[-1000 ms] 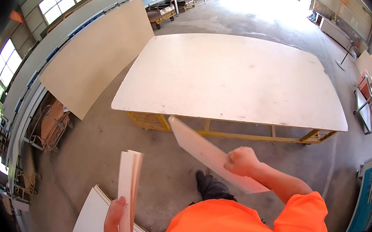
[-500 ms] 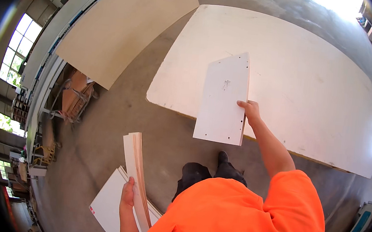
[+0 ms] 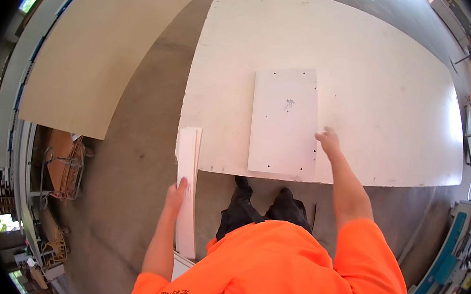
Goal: The person applies adhesive labels to several white boards on a machine, then moves some labeled pieces and a long plastic strip to a separate table.
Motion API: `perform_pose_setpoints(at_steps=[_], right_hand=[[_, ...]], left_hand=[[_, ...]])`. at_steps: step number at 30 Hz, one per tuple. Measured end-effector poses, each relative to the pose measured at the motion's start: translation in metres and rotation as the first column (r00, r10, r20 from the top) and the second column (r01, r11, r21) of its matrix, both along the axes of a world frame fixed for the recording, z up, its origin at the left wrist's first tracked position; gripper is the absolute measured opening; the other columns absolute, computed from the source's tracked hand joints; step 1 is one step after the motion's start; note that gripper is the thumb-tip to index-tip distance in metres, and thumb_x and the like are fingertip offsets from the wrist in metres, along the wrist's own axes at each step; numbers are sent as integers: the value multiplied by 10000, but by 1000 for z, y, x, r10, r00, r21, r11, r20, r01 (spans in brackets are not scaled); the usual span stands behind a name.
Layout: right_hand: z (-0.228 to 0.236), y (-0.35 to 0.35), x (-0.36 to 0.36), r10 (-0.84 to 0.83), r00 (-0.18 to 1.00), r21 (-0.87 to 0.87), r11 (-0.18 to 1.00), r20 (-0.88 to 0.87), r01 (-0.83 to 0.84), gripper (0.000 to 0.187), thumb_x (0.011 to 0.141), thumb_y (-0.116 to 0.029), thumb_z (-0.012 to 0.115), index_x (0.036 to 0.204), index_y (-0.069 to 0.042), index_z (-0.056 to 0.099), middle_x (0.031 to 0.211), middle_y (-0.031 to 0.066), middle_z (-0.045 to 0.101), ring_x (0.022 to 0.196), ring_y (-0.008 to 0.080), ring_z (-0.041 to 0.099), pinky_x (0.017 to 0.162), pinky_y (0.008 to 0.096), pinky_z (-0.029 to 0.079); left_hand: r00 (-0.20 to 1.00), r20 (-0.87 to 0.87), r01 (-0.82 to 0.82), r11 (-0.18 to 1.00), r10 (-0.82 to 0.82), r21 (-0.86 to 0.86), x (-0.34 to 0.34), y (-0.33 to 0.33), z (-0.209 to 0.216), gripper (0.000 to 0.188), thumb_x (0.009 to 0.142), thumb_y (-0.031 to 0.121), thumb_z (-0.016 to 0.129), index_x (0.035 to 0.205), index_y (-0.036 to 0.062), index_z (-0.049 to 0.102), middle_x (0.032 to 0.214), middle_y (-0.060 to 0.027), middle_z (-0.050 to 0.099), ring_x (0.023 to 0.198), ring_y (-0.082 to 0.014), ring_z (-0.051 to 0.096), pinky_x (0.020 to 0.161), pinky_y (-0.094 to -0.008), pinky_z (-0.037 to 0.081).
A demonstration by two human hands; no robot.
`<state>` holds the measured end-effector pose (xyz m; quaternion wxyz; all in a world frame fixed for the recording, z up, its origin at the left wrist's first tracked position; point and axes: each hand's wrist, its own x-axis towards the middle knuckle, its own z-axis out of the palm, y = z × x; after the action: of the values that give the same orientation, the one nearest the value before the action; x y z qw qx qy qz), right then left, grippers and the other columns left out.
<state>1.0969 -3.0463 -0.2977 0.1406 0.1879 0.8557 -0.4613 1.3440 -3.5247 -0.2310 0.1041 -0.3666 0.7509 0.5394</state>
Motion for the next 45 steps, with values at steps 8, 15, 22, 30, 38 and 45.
perform_pose_setpoints(at_steps=[8,15,22,30,38,45], right_hand=[[-11,102,147,-25,1000,365,931,-3,24,548,659,-109,699,1163,14,524,921,145,623,828,231,606,734,335,497],[37,21,278,-62,918,298,952,392,-63,525,683,-133,689,1164,4,531,1019,168,625,933,252,606,819,345,480],[31,-21,279,-53,910,152,988,410,-11,521,705,-135,669,1183,9,517,1068,185,610,962,262,602,838,343,478],[40,-12,233,-12,970,37,999,244,3,488,727,-112,651,1181,11,518,1050,170,614,938,235,604,824,325,485],[27,60,284,-53,949,121,993,309,16,449,729,-129,658,1139,18,549,1015,161,629,924,233,608,797,331,487],[5,128,330,-254,901,152,965,351,213,430,709,-88,657,1116,22,573,976,146,636,897,220,608,764,317,488]], left_hand=[[967,-122,223,974,-224,-22,-177,-14,-76,626,834,509,546,1053,-77,582,984,-212,630,957,-289,592,843,-346,437],[890,195,428,612,-412,-665,-196,-12,-82,889,733,571,614,1308,-44,328,1253,-212,411,1156,-361,396,925,-467,371],[879,237,459,602,-413,-653,-117,45,-80,965,611,481,719,1322,-20,299,1309,-187,341,1186,-359,364,922,-472,367],[906,305,422,577,-293,-699,-103,55,-98,877,648,400,682,1329,3,297,1368,-190,270,1228,-369,320,928,-512,359],[757,570,643,524,-319,-559,-94,77,-71,942,701,546,596,1408,59,210,1485,-186,25,1355,-379,115,1011,-589,235],[814,542,540,617,-209,-573,-86,84,-76,960,690,577,591,1415,81,205,1487,-192,1,1358,-382,104,996,-590,257]])
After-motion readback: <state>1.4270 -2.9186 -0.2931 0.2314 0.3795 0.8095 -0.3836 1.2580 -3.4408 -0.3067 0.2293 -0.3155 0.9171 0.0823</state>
